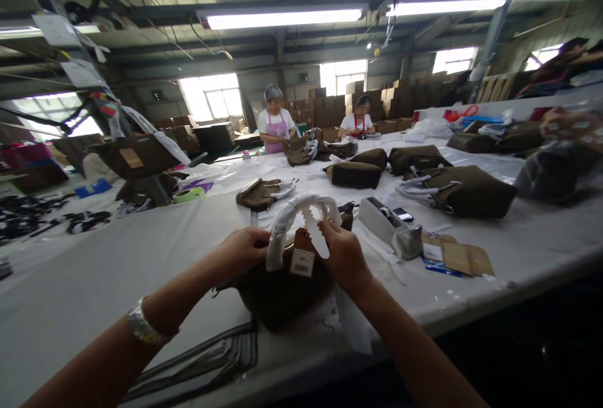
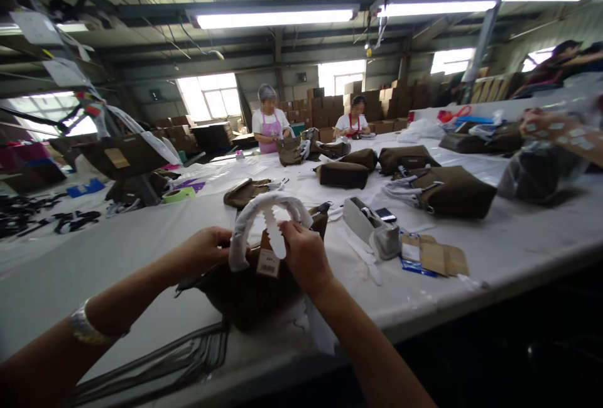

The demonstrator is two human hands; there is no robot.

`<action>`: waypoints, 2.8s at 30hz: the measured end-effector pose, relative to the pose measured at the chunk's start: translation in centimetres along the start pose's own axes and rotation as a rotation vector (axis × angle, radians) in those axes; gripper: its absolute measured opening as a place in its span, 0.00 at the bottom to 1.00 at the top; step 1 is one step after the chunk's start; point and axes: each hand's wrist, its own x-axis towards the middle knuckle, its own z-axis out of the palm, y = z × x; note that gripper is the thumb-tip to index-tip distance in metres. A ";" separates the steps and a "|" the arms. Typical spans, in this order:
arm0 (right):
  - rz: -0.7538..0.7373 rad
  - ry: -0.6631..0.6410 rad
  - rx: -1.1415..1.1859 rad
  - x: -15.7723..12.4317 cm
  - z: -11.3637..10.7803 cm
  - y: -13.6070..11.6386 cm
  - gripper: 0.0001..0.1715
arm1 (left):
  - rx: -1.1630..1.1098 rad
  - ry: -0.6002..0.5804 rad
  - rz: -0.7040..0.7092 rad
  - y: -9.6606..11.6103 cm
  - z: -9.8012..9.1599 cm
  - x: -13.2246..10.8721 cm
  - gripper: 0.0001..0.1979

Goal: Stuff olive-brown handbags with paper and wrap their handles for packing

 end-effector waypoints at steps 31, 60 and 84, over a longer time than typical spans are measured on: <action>0.269 -0.010 0.583 -6.4 2.6 -3.3 0.12 | -0.344 0.539 0.404 -2.6 7.4 -7.7 0.09; 0.128 0.195 0.428 -5.9 2.7 -2.3 0.09 | 0.070 0.612 0.371 -1.6 8.4 -5.8 0.07; 0.396 0.098 0.826 -5.2 3.1 -2.2 0.05 | 0.092 0.648 0.252 -1.2 8.5 -5.7 0.07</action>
